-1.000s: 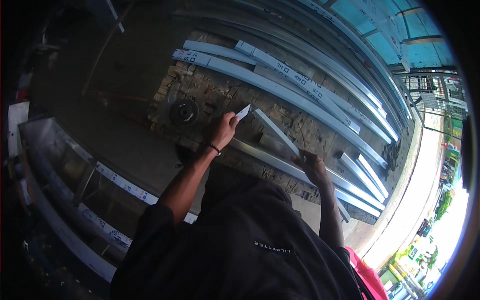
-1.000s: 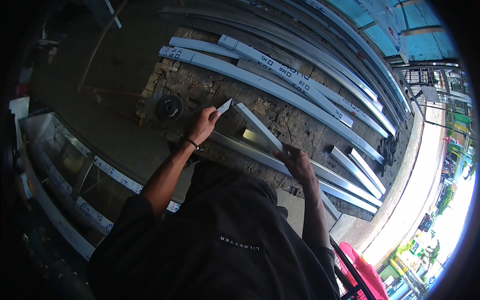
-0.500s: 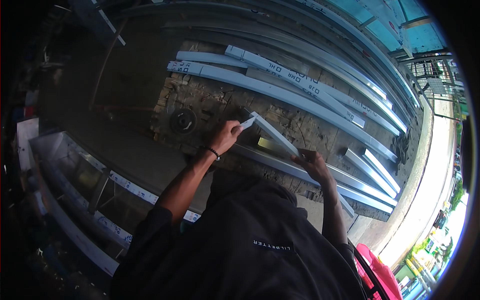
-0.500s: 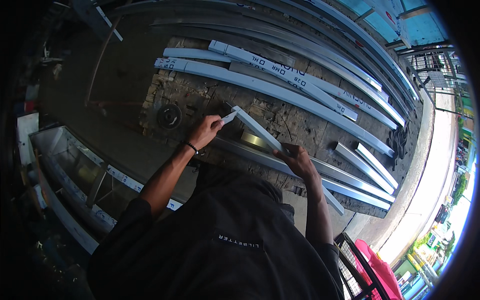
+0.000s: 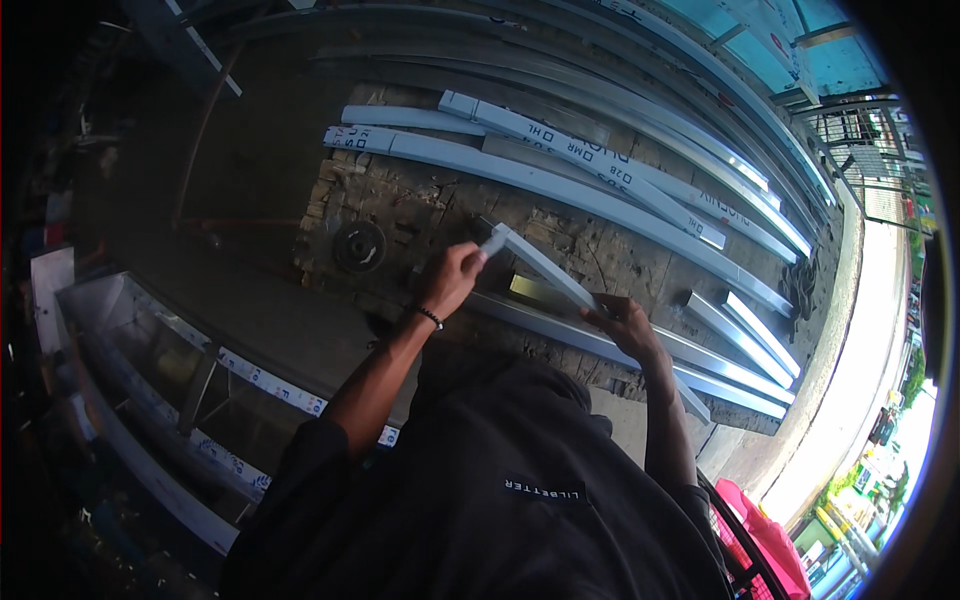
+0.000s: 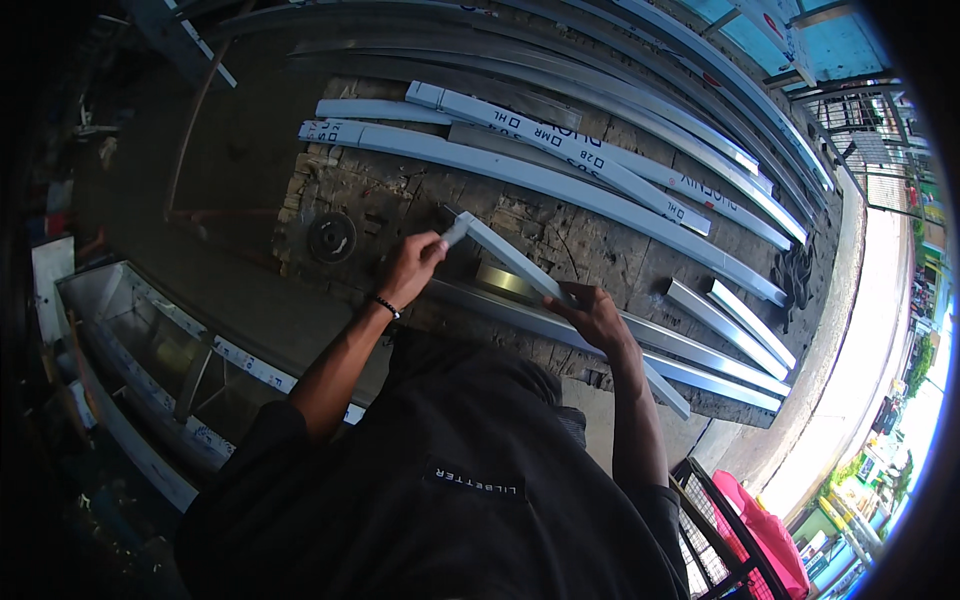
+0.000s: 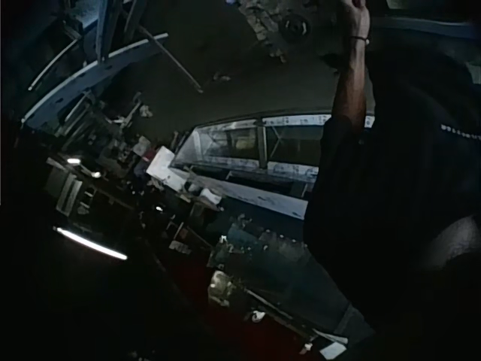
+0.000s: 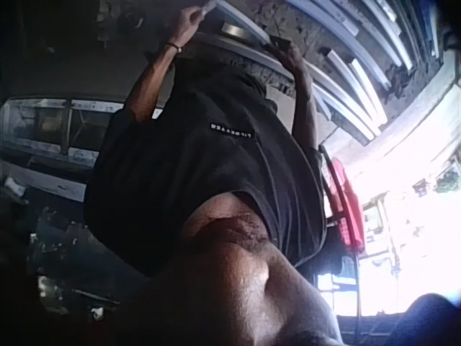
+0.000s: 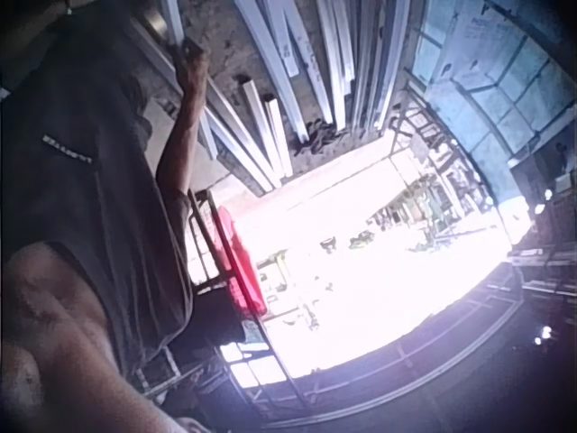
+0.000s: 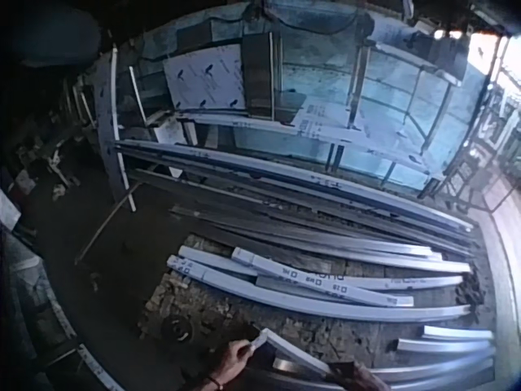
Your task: Measure and assemble aluminum or steel frame components on a workbench.
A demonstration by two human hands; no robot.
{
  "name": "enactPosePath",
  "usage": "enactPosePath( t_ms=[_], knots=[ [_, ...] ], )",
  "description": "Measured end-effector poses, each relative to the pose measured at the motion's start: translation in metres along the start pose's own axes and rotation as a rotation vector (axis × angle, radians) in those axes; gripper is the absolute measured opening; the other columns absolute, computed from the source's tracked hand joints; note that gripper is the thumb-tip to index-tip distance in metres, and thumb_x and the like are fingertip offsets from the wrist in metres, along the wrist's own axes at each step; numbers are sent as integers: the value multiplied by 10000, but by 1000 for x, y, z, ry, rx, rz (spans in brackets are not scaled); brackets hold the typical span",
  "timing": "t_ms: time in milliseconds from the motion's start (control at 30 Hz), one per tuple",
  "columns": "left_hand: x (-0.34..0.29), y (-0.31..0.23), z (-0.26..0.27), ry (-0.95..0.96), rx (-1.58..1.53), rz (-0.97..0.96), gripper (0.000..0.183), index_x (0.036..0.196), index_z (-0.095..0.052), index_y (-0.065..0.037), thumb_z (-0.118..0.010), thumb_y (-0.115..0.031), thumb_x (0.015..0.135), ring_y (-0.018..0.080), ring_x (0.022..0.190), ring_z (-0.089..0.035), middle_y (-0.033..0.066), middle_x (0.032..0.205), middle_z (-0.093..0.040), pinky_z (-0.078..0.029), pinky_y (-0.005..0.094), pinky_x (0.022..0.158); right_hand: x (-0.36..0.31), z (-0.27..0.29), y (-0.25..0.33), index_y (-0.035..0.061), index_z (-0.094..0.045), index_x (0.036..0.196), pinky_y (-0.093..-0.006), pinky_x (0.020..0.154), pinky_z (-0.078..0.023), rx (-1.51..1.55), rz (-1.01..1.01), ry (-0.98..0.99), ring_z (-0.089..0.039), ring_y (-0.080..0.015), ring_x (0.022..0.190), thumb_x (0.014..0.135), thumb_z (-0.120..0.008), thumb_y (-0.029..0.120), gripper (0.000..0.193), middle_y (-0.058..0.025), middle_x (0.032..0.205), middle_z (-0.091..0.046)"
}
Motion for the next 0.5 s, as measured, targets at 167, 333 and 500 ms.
enactPosePath(
  t_ms=[167,333,500],
  knots=[
    [9,19,15,-153,-50,-36,262,818,-571,35,-614,-162,985,186,638,-506,114,686,-525,-415,355,638,5,0,-12,-8,-649,1315,-408,962,-516,-4,3,19,-670,-308,1146,885,-750,502,674,-235,1195,-709],
    [6,28,5,-129,2,-4,246,827,-588,39,-615,-149,983,224,650,-567,133,697,-570,-439,357,654,6,-1,-6,-6,-667,1293,-416,912,-521,-3,29,16,-685,-285,1073,886,-752,490,647,-205,1150,-729],
    [7,14,7,-151,-33,-67,238,834,-603,34,-618,-153,981,268,638,-581,140,690,-576,-439,378,631,4,1,-4,1,-700,1239,-390,851,-518,13,54,21,-693,-255,951,907,-730,465,571,-183,1042,-750]
  ],
)
Point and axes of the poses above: each hand's wrist, its own x-axis towards the middle knuckle, its own z-axis out of the back of the hand, y = z × x, the point moved 3 cm from there along x, towards the middle knuckle
